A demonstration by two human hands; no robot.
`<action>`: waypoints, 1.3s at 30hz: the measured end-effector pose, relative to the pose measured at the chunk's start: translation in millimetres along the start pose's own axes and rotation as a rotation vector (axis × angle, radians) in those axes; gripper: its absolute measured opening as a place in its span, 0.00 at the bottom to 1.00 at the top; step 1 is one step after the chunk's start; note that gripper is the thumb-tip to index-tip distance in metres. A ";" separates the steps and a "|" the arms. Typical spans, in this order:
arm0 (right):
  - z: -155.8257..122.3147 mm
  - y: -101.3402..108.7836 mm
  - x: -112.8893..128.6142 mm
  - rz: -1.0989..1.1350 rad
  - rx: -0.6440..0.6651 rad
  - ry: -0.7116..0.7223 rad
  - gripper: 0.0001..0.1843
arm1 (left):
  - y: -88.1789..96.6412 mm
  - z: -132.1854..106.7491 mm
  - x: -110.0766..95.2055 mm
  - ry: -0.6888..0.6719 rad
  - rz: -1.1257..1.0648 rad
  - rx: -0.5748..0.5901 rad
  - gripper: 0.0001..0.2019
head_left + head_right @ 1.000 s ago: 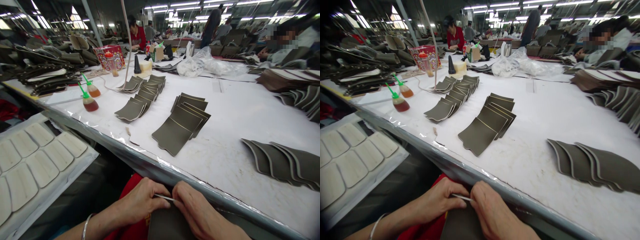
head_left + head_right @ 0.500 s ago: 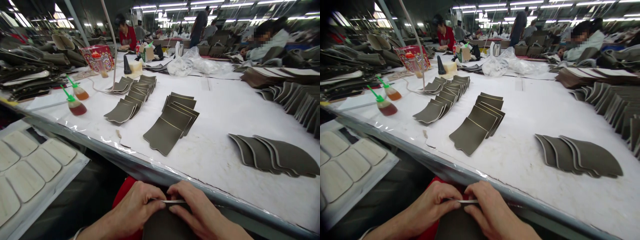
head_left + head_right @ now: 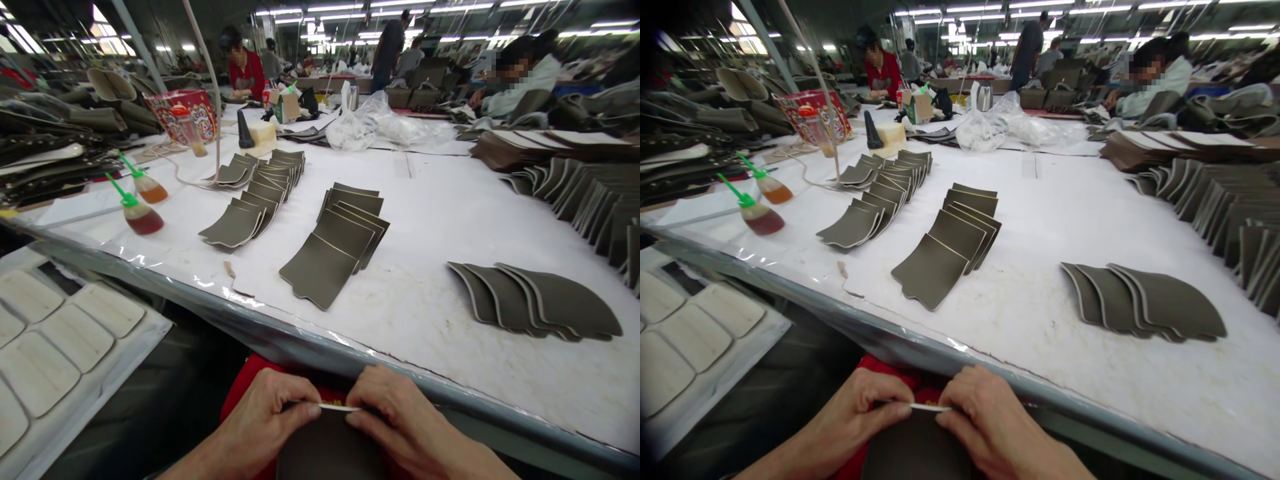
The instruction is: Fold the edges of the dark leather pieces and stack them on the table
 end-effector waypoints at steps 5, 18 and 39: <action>-9.2 4.2 -8.4 0.012 -0.027 -0.007 0.08 | 2.0 -2.1 1.4 0.015 -0.022 0.012 0.14; -14.0 1.6 -16.4 -0.035 -0.053 -0.024 0.14 | -11.3 9.2 -10.1 0.024 0.166 0.060 0.09; -13.0 -5.9 -23.0 0.018 -0.052 -0.129 0.24 | -13.9 -7.4 13.6 -0.553 0.807 -0.050 0.13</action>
Point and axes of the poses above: each hand's wrist, its own z-axis towards the middle knuckle, its own y-axis out of the back of the hand, x = y × z, the point moved 3 cm from there along z, towards the middle knuckle, and after that the axes turned 1 degree about -x, right-handed, at the moved point
